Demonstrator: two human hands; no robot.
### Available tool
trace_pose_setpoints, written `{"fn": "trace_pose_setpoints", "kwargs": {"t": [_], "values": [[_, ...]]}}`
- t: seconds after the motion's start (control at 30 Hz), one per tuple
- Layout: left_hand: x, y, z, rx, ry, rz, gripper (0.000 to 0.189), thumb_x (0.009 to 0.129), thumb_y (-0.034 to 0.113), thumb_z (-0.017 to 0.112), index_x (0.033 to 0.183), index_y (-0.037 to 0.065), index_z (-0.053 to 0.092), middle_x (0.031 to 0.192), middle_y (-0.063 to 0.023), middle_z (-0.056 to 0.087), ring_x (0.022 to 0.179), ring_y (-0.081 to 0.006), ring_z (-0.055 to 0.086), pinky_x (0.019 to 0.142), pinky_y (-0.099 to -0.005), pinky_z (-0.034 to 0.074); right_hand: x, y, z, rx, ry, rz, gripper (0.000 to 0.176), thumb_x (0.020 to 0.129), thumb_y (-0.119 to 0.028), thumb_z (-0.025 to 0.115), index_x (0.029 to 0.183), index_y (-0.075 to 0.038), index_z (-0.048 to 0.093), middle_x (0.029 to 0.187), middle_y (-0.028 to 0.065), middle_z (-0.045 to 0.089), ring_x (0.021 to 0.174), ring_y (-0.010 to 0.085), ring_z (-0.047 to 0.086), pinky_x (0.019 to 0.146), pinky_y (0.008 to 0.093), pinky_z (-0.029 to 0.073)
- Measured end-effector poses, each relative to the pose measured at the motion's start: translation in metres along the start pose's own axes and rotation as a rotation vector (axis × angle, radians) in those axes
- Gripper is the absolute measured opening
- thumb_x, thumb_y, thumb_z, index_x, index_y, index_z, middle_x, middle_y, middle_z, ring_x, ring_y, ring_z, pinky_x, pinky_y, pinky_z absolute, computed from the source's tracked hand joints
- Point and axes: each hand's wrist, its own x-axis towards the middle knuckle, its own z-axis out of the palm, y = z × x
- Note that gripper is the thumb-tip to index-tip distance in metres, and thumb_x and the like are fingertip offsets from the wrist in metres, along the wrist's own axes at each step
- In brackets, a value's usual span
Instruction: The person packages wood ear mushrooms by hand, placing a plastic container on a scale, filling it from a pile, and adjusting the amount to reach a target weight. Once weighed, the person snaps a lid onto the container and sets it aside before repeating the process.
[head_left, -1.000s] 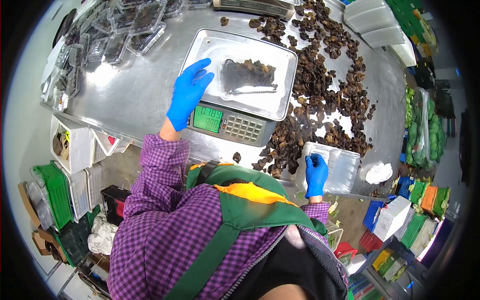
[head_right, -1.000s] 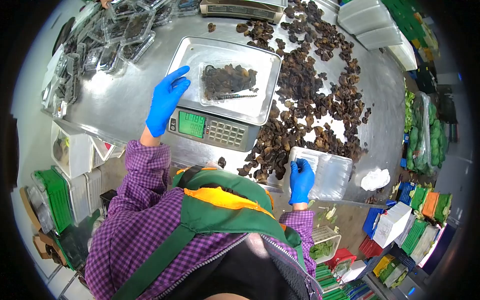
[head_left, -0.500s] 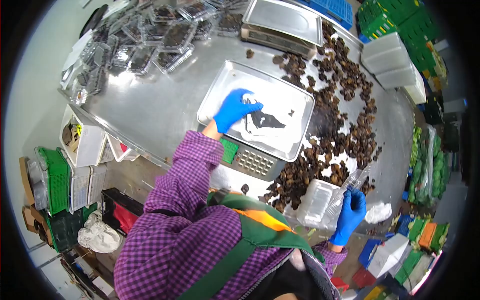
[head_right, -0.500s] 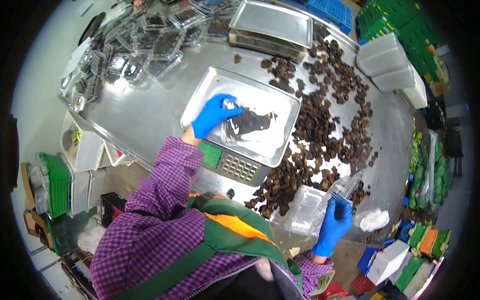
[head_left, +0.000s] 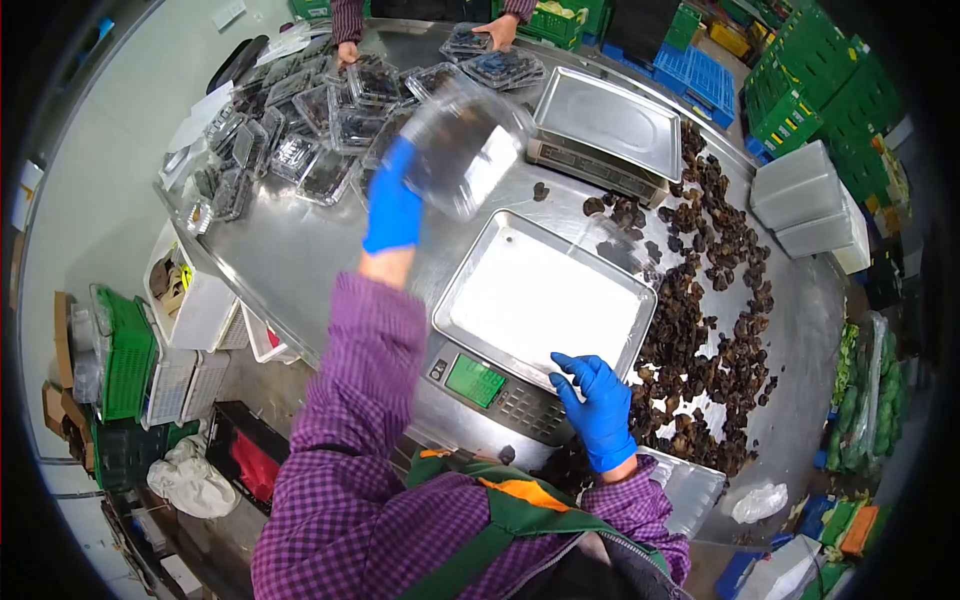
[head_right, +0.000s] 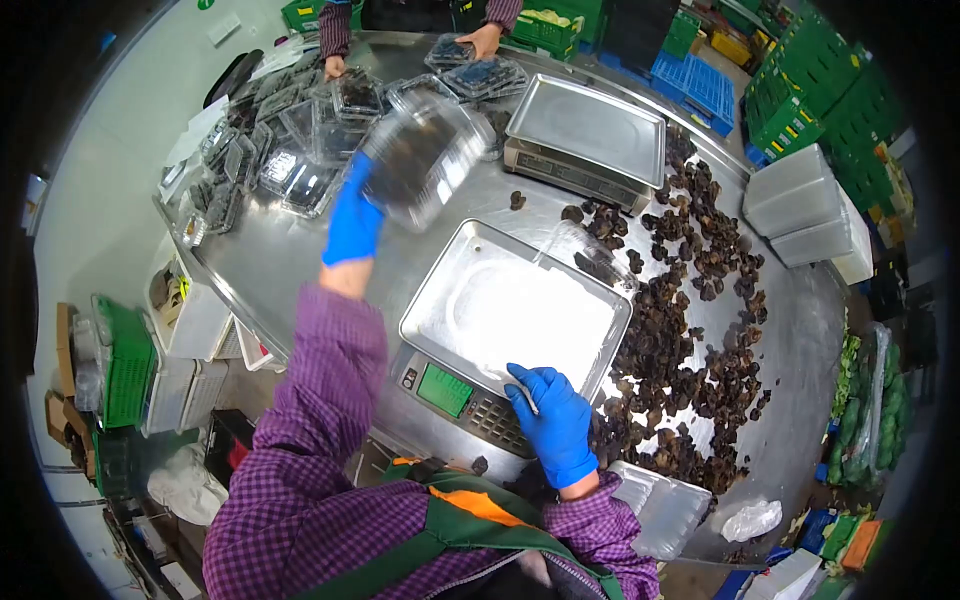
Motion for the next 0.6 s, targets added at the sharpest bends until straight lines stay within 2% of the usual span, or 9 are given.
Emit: {"fn": "trace_pose_setpoints", "kwargs": {"t": [0.03,0.13,0.2,0.23,0.37,0.47,0.5,0.53,0.6], "values": [[0.027,0.018,0.010,0.101,-0.054,0.137,0.039,0.093,0.030,0.057,0.119,0.001,0.056,0.111,-0.0061,0.061,0.100,-0.0180,0.057,0.088,-0.0312,0.045,0.001,0.002,0.002,0.024,0.000,0.002,0.027,0.077,-0.017,0.073,0.104,-0.014,0.069,0.084,0.0051,0.061,0.075,0.0220,0.062,0.063,0.0322,0.051],[0.079,0.035,0.002,0.265,0.036,0.180,0.049,0.093,0.037,0.055,0.130,0.004,0.049,0.125,-0.0095,0.054,0.111,-0.0224,0.052,0.097,-0.0374,0.039,-0.004,0.005,0.001,0.064,0.009,0.039,0.025,0.078,-0.015,0.072,0.103,-0.014,0.069,0.083,0.0055,0.062,0.074,0.0223,0.062,0.062,0.0323,0.051],[0.094,0.017,-0.001,0.457,0.129,0.158,0.059,0.092,0.038,0.055,0.141,0.009,0.037,0.138,-0.0110,0.043,0.126,-0.0262,0.041,0.106,-0.0433,0.029,-0.007,0.008,-0.001,0.078,0.056,0.099,0.024,0.079,-0.015,0.072,0.103,-0.014,0.069,0.083,0.0060,0.062,0.074,0.0226,0.062,0.062,0.0323,0.050],[0.075,0.000,0.002,0.356,0.043,0.128,0.065,0.092,0.036,0.056,0.146,0.011,0.029,0.147,-0.0093,0.033,0.137,-0.0275,0.029,0.111,-0.0446,0.020,-0.008,0.011,-0.004,0.105,0.078,0.101,0.022,0.080,-0.014,0.071,0.102,-0.014,0.069,0.083,0.0066,0.062,0.073,0.0231,0.062,0.061,0.0326,0.050],[-0.031,-0.049,0.022,0.441,-0.194,-0.139,0.046,0.096,0.021,0.050,0.137,0.003,0.044,0.137,-0.0088,0.048,0.127,-0.0219,0.045,0.106,-0.0351,0.033,-0.026,0.041,-0.019,0.048,0.203,0.156,0.022,0.084,-0.015,0.066,0.106,-0.015,0.068,0.085,0.0064,0.063,0.076,0.0246,0.063,0.063,0.0335,0.051],[-0.098,-0.066,0.026,0.684,-0.266,-0.217,0.042,0.097,0.020,0.048,0.134,0.001,0.048,0.136,-0.0082,0.050,0.123,-0.0187,0.048,0.104,-0.0316,0.037,-0.053,0.086,-0.038,-0.012,0.400,0.257,0.027,0.081,-0.013,0.068,0.108,-0.013,0.066,0.088,0.0073,0.062,0.074,0.0239,0.062,0.067,0.0325,0.051],[-0.113,-0.068,0.026,0.678,-0.250,-0.230,0.041,0.096,0.017,0.047,0.135,0.002,0.048,0.136,-0.0074,0.050,0.123,-0.0185,0.048,0.102,-0.0302,0.037,-0.063,0.093,-0.051,-0.013,0.397,0.456,0.029,0.080,-0.013,0.069,0.109,-0.012,0.065,0.093,0.0071,0.063,0.075,0.0224,0.063,0.067,0.0313,0.052],[-0.124,-0.069,0.024,0.676,-0.289,-0.259,0.041,0.096,0.017,0.047,0.135,0.002,0.048,0.136,-0.0074,0.050,0.123,-0.0185,0.048,0.102,-0.0302,0.037,-0.079,0.119,-0.054,0.043,0.424,0.568,0.041,0.078,-0.019,0.072,0.116,-0.011,0.061,0.105,0.0083,0.062,0.084,0.0237,0.063,0.073,0.0331,0.052],[-0.141,-0.069,0.020,0.790,-0.252,-0.246,0.041,0.096,0.016,0.048,0.134,0.002,0.048,0.135,-0.0075,0.051,0.123,-0.0191,0.048,0.102,-0.0303,0.036,-0.106,0.155,-0.064,-0.144,0.445,0.660,0.068,0.073,-0.031,0.077,0.132,-0.011,0.049,0.122,0.0149,0.055,0.104,0.0305,0.059,0.085,0.0383,0.050]]}}
